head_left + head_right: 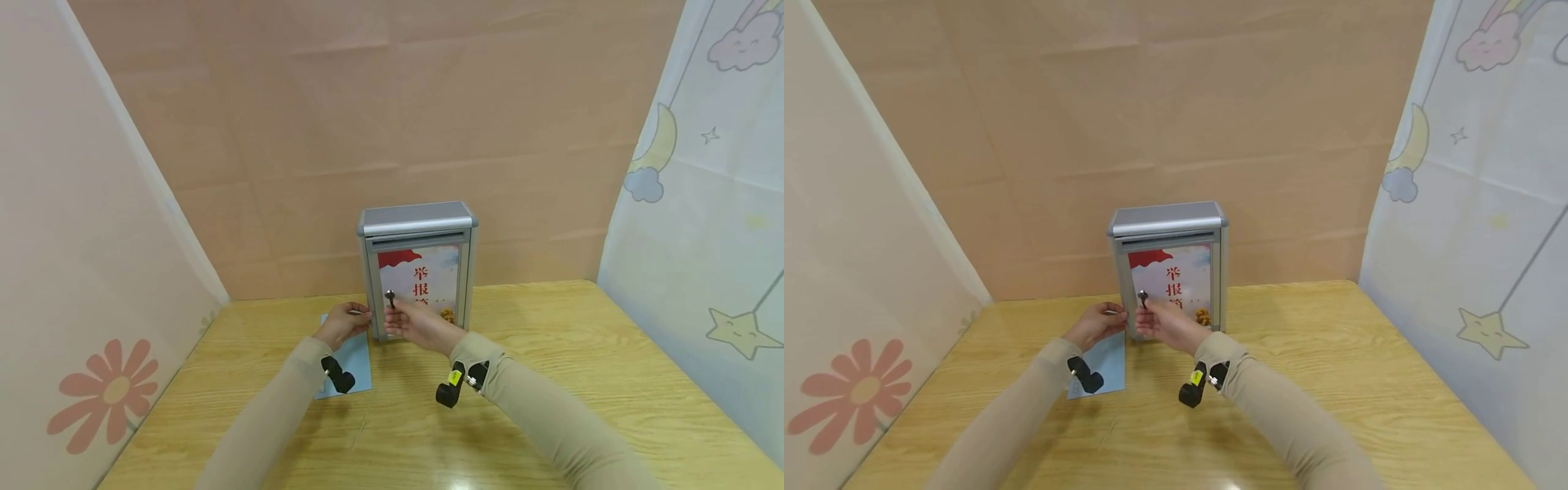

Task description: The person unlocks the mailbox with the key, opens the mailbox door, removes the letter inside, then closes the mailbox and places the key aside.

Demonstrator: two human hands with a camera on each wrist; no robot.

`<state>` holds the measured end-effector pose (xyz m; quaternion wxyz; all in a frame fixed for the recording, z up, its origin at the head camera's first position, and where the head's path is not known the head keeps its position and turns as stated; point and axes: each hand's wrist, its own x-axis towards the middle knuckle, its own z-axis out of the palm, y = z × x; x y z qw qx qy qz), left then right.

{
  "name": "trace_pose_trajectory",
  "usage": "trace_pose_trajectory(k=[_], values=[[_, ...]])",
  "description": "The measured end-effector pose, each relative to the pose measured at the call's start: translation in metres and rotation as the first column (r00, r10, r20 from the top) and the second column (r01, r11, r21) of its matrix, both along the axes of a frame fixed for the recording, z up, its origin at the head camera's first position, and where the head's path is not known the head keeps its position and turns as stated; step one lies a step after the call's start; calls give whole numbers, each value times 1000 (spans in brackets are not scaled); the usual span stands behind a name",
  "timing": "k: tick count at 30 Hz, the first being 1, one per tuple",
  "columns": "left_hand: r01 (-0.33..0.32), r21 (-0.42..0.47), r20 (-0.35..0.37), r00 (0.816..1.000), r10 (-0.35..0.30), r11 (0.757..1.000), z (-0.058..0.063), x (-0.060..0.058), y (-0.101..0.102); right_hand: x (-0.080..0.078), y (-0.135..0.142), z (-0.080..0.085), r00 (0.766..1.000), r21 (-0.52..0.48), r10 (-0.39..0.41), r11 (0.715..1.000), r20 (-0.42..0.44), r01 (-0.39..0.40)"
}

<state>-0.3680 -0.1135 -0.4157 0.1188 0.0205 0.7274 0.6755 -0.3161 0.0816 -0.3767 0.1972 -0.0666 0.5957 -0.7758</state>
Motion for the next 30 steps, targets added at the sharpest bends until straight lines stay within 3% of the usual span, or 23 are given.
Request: trace_pose_trajectory(k=[23,28,30], values=[[-9,-3,27,1000,9,1000,4,2,0,-9,-11,7,995,-22,-69,997,78,71],[-18,1,22,1000,18,1000,3,3,1,-9,-15,7,991,8,-126,992,50,126],[-21,1,22,1000,21,1000,4,4,1,-9,-17,8,988,93,-152,984,-20,153]])
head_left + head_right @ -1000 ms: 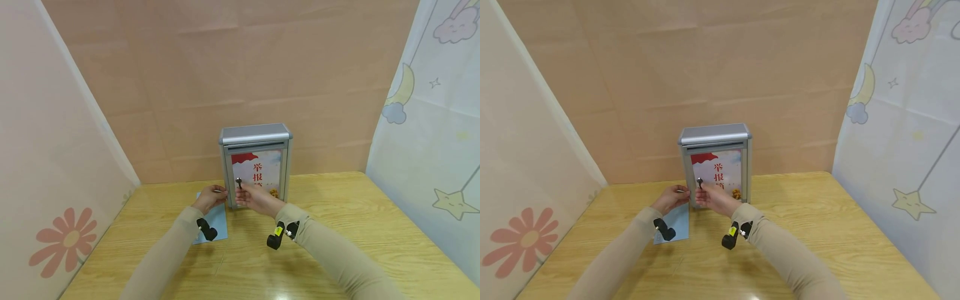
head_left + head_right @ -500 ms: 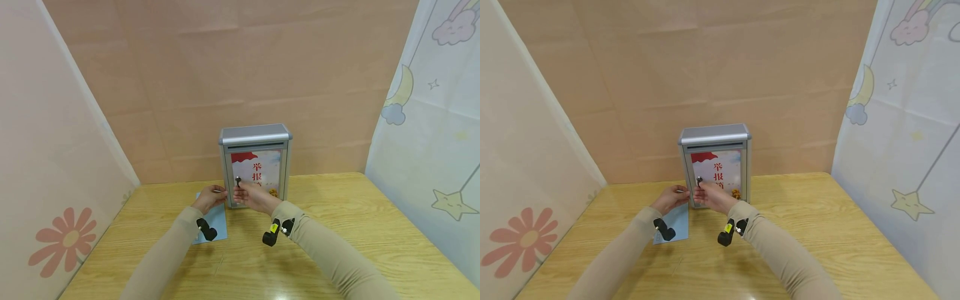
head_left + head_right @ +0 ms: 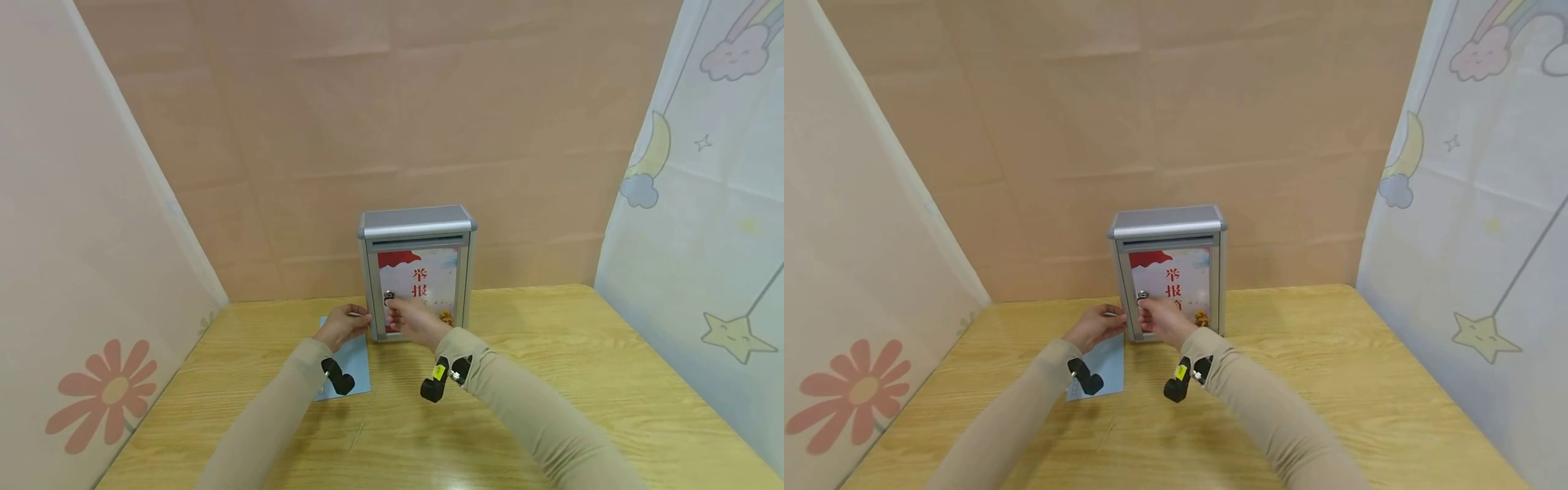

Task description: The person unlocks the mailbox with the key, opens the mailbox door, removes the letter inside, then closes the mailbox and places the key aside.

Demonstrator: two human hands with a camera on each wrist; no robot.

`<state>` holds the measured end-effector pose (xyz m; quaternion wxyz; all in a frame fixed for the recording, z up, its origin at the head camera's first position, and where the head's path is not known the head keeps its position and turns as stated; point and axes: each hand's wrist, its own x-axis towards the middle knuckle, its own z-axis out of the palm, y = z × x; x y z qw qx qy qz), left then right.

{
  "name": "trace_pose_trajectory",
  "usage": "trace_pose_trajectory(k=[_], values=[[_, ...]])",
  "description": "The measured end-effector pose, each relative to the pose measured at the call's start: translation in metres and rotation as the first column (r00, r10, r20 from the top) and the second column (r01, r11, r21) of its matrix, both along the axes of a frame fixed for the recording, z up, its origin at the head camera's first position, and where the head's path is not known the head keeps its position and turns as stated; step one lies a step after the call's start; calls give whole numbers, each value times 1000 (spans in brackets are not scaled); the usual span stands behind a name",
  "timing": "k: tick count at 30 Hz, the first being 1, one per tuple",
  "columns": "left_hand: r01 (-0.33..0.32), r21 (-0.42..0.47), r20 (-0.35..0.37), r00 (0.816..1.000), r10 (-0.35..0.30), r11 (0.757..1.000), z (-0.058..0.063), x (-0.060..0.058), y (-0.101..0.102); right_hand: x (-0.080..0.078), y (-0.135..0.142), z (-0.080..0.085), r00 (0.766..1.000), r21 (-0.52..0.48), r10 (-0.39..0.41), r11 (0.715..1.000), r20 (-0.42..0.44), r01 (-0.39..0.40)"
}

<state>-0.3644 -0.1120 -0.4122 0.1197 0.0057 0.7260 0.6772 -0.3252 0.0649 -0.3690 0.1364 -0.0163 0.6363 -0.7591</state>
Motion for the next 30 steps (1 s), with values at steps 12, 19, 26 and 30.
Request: trace_pose_trajectory(k=[12,19,26,30], values=[[-17,-27,-19,1000,17,999,-1,1,1,1,-3,-4,999,-88,-50,995,12,51],[-36,-31,-32,999,35,999,-3,2,3,1,-3,-8,997,-112,-71,991,9,72],[-50,-31,-43,998,49,998,-4,1,5,3,-5,-6,996,-167,-83,982,23,85],[-67,-32,-48,997,66,997,-4,1,4,4,-4,-8,995,-240,-56,968,79,73]])
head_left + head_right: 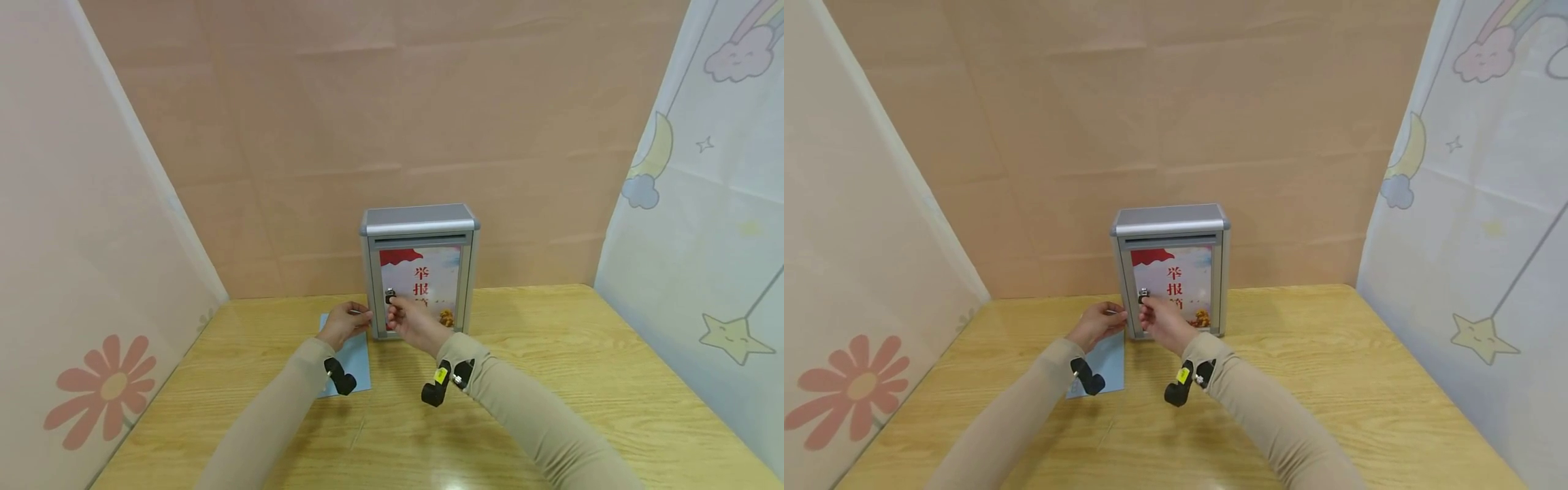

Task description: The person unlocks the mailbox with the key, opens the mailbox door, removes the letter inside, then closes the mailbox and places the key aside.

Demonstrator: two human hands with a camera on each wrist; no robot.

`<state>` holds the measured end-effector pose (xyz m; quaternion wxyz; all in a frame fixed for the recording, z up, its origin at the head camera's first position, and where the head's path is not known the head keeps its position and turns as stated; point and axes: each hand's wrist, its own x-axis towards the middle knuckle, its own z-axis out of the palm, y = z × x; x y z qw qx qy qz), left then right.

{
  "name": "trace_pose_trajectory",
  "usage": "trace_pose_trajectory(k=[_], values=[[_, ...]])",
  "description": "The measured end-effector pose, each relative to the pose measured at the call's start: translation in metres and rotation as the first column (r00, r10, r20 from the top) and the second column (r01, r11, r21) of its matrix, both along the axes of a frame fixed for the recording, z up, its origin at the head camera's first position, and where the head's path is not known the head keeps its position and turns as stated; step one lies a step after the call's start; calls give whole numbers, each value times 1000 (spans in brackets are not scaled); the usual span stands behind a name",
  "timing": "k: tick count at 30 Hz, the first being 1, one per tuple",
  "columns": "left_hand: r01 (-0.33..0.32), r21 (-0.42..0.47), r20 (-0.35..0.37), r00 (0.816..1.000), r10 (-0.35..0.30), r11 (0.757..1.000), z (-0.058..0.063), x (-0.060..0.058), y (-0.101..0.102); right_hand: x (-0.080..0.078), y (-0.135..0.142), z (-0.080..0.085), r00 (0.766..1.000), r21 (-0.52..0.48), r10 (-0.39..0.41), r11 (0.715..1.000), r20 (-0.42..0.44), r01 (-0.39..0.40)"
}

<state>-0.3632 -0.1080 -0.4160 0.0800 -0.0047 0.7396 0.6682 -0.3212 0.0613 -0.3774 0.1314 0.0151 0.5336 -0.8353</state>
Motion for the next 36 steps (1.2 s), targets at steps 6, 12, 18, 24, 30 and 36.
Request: trace_pose_trajectory(k=[6,12,18,24,30,36], values=[[5,6,-6,1000,-5,1000,0,1,-1,0,0,-3,999,58,8,998,-54,-5],[0,1,-17,1000,0,1000,3,4,1,-1,-3,-3,982,259,-5,964,-191,55],[-4,-5,-18,1000,4,1000,4,6,2,-1,-3,-4,992,118,-3,993,-123,17],[-4,-3,-24,1000,4,1000,5,8,2,1,-2,-5,993,100,15,995,-116,-3],[-3,-8,-30,1000,3,1000,3,8,2,5,-1,-4,989,149,37,989,-143,-15],[-10,7,-27,1000,10,1000,2,5,1,15,3,-2,976,255,161,959,-148,-120]])
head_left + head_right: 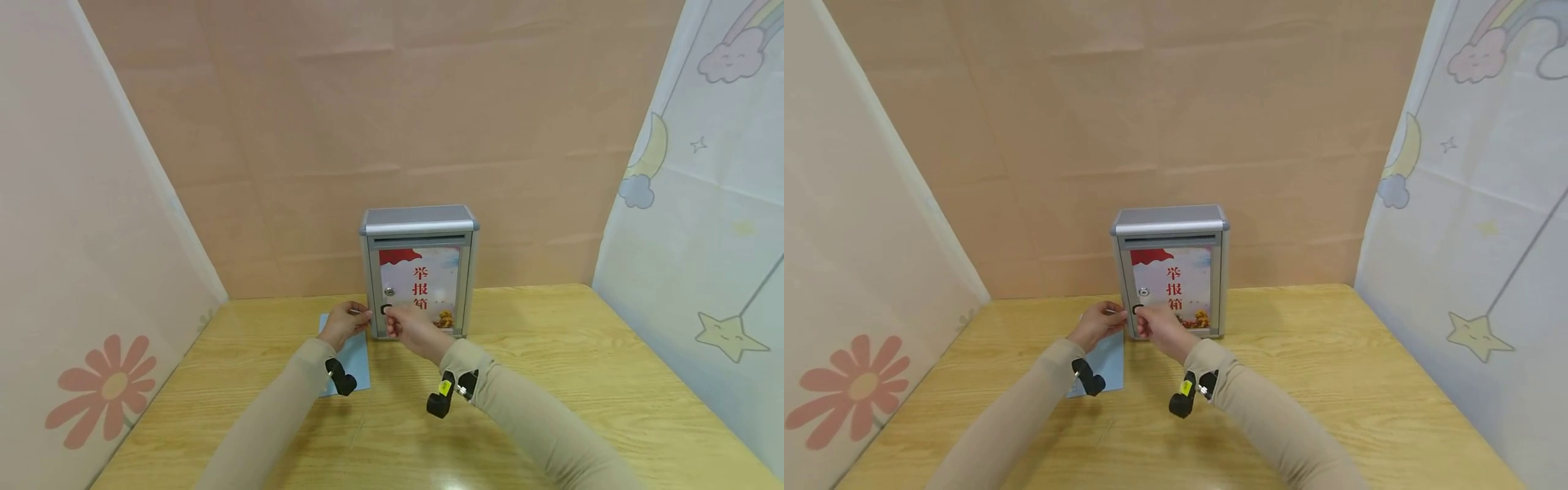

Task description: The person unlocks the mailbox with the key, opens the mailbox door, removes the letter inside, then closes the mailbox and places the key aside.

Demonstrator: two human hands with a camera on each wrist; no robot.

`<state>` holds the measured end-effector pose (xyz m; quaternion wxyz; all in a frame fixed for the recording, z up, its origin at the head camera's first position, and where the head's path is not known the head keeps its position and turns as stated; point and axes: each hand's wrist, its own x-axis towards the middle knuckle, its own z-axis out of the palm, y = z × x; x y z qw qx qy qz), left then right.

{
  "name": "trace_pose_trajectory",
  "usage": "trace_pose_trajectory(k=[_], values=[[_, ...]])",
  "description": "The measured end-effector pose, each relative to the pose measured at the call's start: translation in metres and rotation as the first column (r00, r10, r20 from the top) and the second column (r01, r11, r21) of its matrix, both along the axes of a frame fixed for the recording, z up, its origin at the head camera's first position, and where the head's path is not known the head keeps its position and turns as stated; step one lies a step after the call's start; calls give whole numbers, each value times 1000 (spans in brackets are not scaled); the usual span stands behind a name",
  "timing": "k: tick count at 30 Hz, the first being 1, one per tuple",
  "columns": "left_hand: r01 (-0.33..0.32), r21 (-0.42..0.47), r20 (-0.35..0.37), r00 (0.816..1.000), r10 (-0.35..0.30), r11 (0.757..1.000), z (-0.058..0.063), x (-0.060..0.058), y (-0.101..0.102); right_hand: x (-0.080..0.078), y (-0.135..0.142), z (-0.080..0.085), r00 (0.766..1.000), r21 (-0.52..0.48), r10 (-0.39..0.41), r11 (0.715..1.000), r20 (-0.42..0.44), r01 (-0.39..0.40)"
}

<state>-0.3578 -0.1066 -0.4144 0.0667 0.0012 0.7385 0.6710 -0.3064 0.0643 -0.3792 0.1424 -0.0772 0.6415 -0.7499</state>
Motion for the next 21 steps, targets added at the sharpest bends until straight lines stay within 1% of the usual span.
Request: trace_pose_trajectory(k=[3,4,7,9,12,14,15,18,19,21], values=[[2,-4,-2,1000,-2,1000,0,-1,0,2,9,0,996,88,72,994,-43,-68],[3,-5,-3,1000,-3,1000,1,-1,0,2,14,0,993,130,101,987,-68,-91],[4,-10,-1,1000,-4,1000,1,-1,0,0,29,-2,977,224,193,960,-95,-168],[7,-6,-2,1000,-7,1000,1,-1,0,-4,40,-5,964,278,255,934,-79,-224],[9,-5,-4,1000,-9,1000,1,-1,0,-9,54,-15,948,341,318,890,11,-302],[8,-6,-5,1000,-8,1000,0,-1,0,-12,61,-25,943,423,326,847,67,-323],[8,-8,-5,1000,-8,1000,0,-1,0,-12,63,-29,943,478,320,817,89,-322],[8,-16,-1,1000,-8,1000,0,-1,0,-9,66,-39,948,627,289,717,132,-306],[9,-17,1,1000,-9,1000,0,-1,0,-9,66,-41,949,671,280,677,146,-303],[12,-20,4,1000,-12,1000,0,-2,0,-7,64,-41,949,737,269,605,166,-301]])
